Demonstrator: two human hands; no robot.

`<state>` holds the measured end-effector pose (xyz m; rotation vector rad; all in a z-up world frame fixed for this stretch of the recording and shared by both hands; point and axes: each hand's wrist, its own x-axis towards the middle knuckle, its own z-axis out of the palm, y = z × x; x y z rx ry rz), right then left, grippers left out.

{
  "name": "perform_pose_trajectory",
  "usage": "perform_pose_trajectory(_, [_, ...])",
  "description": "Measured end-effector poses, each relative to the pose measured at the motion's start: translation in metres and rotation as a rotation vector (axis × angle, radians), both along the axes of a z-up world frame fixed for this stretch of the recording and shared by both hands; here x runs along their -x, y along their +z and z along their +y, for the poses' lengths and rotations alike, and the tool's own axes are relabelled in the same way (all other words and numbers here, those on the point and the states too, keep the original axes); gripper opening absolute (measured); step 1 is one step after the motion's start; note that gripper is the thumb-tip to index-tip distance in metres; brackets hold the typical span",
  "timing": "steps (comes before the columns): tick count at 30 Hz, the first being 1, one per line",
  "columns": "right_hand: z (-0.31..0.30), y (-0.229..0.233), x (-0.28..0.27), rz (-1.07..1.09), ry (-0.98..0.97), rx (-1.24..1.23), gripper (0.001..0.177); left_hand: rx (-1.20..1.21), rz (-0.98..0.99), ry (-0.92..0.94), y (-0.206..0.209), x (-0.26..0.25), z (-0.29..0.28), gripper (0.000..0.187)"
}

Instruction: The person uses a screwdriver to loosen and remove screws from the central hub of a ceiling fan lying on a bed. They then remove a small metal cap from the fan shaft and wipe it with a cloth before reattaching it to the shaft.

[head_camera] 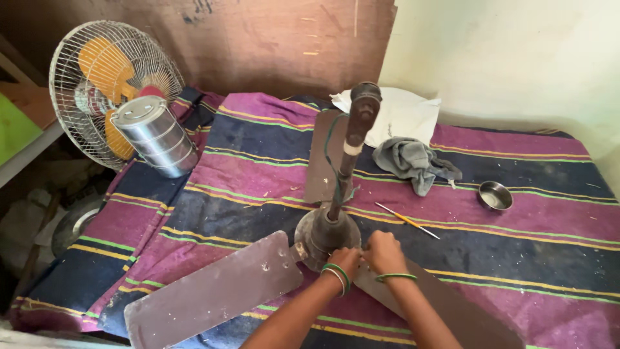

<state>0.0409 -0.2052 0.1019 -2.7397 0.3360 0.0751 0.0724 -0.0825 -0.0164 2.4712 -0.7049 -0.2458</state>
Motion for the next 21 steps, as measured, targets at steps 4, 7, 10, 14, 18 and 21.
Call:
perform_pose_trajectory(4, [0.012, -0.003, 0.022, -0.004, -0.022, 0.053, 0.024, 0.091, -0.043, 0.016, 0.022, 0.024, 0.013, 0.028])
perform_pose_trajectory(7, [0.005, -0.008, 0.049, -0.050, 0.058, 0.114, 0.025, 0.193, 0.149, 0.062, 0.025, 0.060, 0.048, 0.056])
perform_pose_trajectory(10, [-0.010, -0.017, 0.070, -0.261, -0.115, -0.144, 0.042, 0.301, -0.099, 0.224, 0.012, 0.073, 0.098, 0.036])
perform_pose_trajectory(14, [-0.024, -0.043, 0.096, 0.005, -0.396, -0.841, 0.040, 0.171, -0.458, 0.504, -0.010, 0.030, 0.190, 0.053])
perform_pose_trajectory(18, [-0.008, -0.076, 0.097, 0.177, -0.434, -0.974, 0.041, -0.173, -0.184, 0.730, -0.017, -0.016, 0.253, 0.058])
perform_pose_trajectory(21, [0.005, -0.099, 0.102, 0.211, -0.414, -1.074, 0.039, -0.353, 0.133, 0.707, -0.016, -0.037, 0.269, 0.048])
